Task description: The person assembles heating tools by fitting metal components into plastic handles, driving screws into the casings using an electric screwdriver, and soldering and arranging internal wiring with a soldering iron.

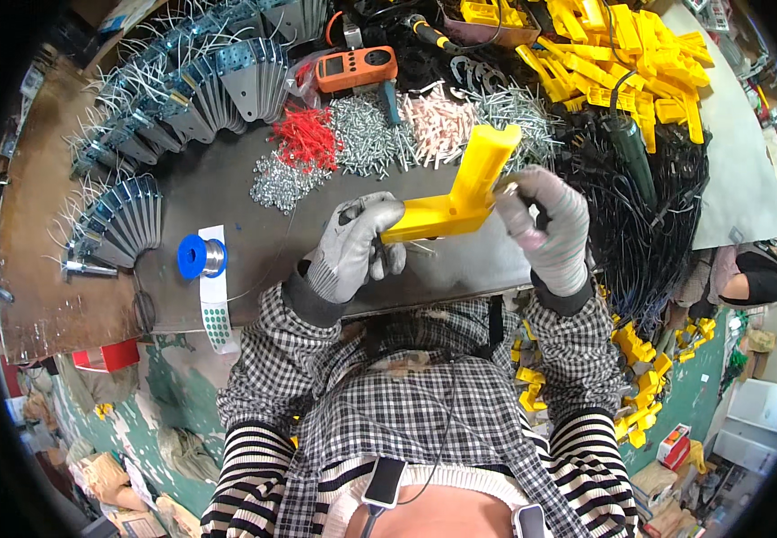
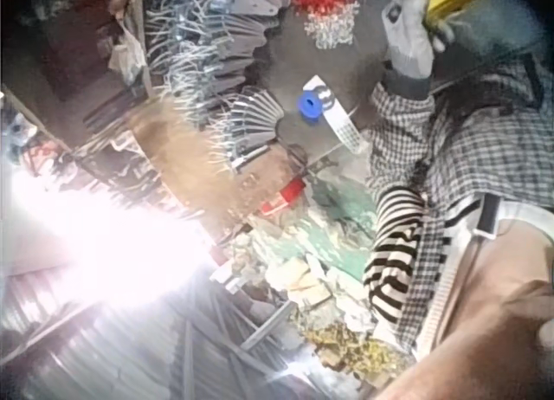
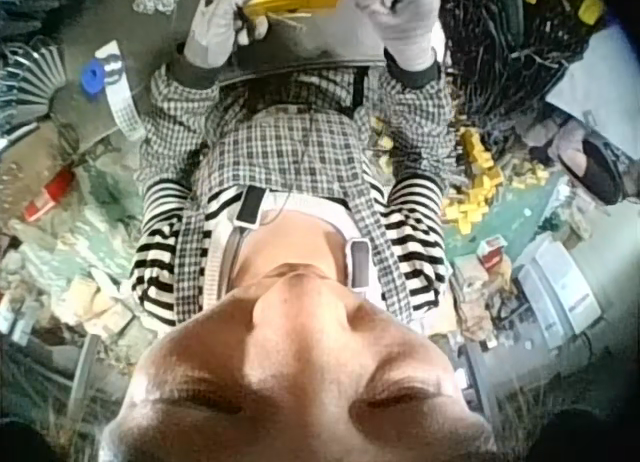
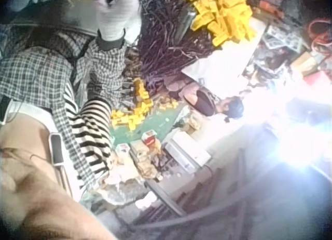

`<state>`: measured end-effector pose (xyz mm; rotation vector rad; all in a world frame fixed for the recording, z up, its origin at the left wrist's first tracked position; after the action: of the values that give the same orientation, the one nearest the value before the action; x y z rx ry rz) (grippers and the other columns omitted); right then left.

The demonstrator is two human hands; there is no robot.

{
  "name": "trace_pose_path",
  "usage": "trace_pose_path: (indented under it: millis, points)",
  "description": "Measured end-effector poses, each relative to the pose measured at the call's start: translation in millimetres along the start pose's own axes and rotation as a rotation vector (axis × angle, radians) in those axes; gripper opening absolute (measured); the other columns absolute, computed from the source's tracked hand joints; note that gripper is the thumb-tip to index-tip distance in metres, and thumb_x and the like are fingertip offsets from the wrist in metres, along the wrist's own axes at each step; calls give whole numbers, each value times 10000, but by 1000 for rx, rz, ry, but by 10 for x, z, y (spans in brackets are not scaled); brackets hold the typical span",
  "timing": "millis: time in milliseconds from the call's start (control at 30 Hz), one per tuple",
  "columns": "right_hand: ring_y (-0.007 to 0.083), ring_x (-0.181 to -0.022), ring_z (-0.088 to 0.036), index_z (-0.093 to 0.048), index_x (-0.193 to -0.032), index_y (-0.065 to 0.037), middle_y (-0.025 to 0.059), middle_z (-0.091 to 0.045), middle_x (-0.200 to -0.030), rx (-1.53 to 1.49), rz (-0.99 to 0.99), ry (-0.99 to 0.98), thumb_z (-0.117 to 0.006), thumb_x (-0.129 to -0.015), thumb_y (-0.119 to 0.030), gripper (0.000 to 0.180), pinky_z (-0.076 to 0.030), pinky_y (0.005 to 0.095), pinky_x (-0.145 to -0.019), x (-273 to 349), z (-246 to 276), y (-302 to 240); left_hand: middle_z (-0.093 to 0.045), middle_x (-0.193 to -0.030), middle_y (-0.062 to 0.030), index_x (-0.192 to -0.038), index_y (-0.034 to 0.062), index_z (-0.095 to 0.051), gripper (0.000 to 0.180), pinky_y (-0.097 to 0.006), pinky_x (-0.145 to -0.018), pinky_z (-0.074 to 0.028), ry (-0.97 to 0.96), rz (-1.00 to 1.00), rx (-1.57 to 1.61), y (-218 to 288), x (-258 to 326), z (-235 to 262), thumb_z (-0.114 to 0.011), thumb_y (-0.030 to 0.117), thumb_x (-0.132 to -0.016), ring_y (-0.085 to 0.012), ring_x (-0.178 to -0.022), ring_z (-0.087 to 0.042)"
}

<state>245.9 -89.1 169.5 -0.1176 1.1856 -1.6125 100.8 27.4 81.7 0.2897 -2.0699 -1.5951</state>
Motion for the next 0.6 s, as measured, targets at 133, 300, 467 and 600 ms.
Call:
trace_pose_path:
  millis: [133,300,467,600]
  points:
    - [191,-613,-609,-650,-927,-28,83,-613,-745,185,91,37,-700,-796,-43,141,-470,272,-567,-38,-27,-119,-547,-556,7,-853,75,-589,382,-170,-415,-297,37,-9,1,-39,0,30,-465,424,-943,-21,-426,-392]
    - [216,-600,-597,-643,-956,-30,96,-586,-738,120,72,-247,-694,-809,-53,157,-475,303,-558,-123,-219,-100,-559,-588,2,-912,67,-614,387,-171,-416,-302,86,57,181,-324,8,92,-460,421,-956,-25,-449,-420]
    - [189,-627,-617,-653,-997,-42,82,-617,-762,352,122,-143,-683,-826,-41,174,-487,305,-576,-68,-348,-96,-582,-632,-17,-960,53,-621,393,-169,-429,-340,36,18,161,-353,23,120,-475,417,-962,-49,-491,-489]
    - [99,-673,-656,-660,-1018,17,90,-700,-832,-466,-352,230,-617,-917,-29,119,-535,217,-611,70,-255,293,-600,-661,-31,-952,33,-608,340,-177,-465,-422,243,-65,151,-366,-11,283,-554,369,-942,-67,-541,-569]
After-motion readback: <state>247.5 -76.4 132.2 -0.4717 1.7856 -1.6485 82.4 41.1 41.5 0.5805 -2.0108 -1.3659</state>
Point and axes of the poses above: each hand's wrist, its own x-axis away from the middle knuckle, its own z-axis out of the back of the hand, y = z × x, the point moved 10 cm from there along -x, towards the middle knuckle
